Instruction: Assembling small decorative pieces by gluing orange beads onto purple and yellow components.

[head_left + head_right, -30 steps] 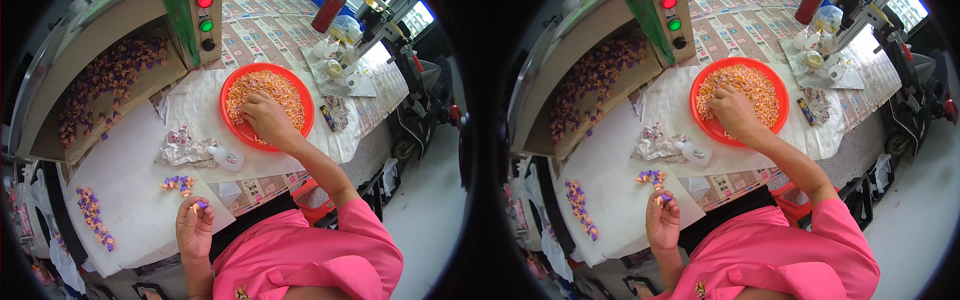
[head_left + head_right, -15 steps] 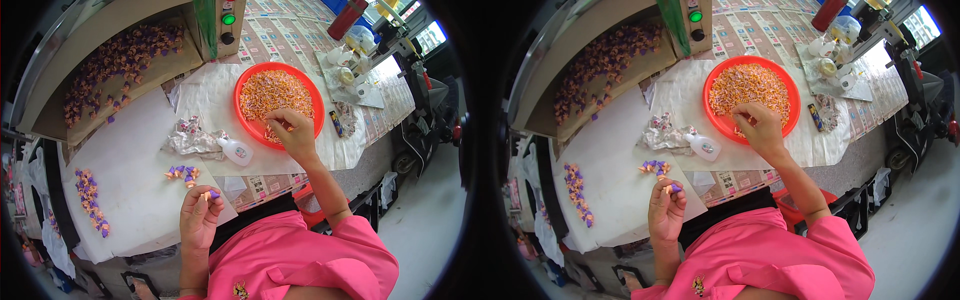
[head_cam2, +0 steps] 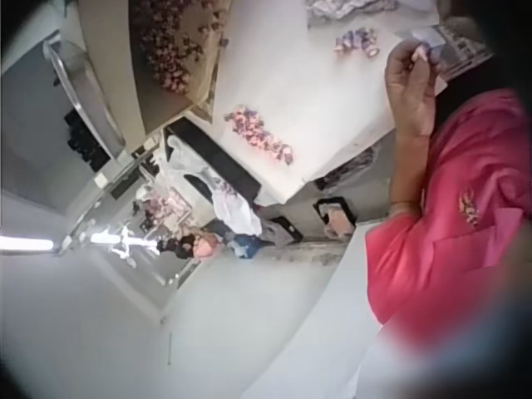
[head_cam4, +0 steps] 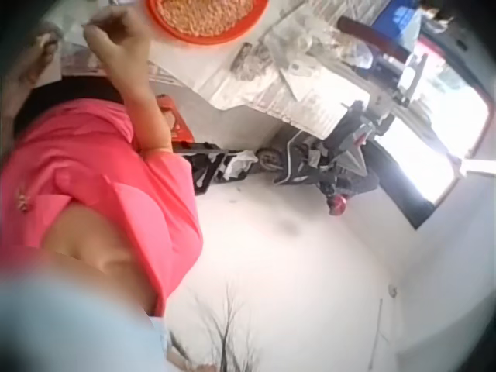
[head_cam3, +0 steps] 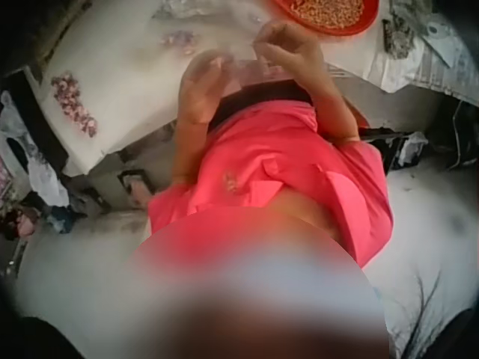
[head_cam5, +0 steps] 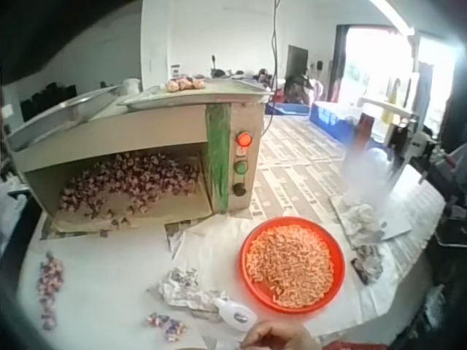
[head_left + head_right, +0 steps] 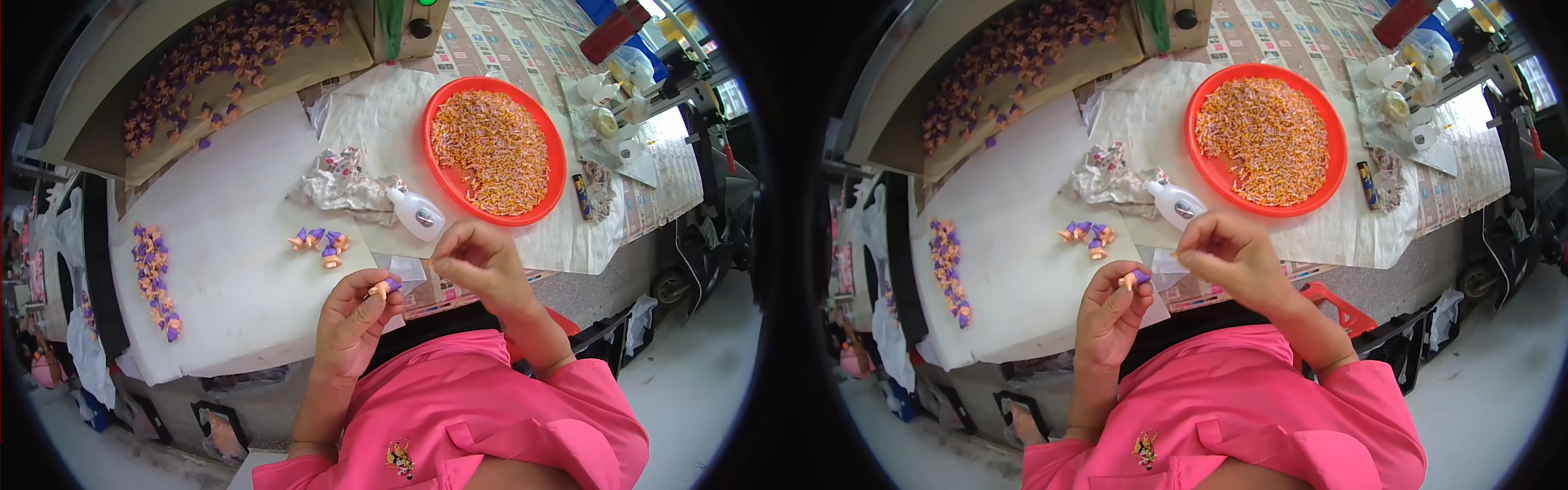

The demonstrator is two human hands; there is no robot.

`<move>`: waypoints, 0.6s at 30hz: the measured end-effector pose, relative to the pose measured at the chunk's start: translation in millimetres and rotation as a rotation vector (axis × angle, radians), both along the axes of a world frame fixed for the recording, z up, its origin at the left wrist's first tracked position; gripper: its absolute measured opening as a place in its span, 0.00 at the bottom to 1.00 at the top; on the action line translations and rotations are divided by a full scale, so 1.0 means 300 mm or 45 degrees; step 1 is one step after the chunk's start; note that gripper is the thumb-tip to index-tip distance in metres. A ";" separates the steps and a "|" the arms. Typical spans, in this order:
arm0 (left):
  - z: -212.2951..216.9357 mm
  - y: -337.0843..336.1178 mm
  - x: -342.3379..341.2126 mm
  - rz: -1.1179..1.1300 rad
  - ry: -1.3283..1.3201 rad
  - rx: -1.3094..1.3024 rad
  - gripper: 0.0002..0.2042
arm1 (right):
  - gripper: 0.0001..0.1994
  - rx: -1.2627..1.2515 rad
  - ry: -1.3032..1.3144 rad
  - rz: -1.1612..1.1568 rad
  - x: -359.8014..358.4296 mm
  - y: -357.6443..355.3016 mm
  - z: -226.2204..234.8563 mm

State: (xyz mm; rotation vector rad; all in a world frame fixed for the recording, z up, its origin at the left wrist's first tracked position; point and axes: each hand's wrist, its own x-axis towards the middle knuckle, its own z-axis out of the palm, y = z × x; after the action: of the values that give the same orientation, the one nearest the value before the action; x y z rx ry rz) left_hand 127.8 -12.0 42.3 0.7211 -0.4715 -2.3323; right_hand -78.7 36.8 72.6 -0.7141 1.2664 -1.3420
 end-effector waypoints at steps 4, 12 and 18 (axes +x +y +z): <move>-0.042 0.017 0.025 -0.016 -0.004 -0.061 0.14 | 0.07 -0.037 -0.061 0.132 0.104 0.034 -0.056; -0.090 0.034 0.044 -0.065 -0.087 -0.296 0.14 | 0.08 -0.176 0.284 0.171 0.134 0.059 -0.096; -0.102 0.038 0.040 -0.070 -0.136 -0.420 0.13 | 0.07 -0.158 0.315 0.163 0.130 0.068 -0.113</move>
State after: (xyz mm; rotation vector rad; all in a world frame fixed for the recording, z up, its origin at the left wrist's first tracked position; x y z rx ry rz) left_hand 139.8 -0.8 11.7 0.6809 -0.9088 -2.1973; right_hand -39.6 57.1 38.9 -1.0566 1.3139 -1.2629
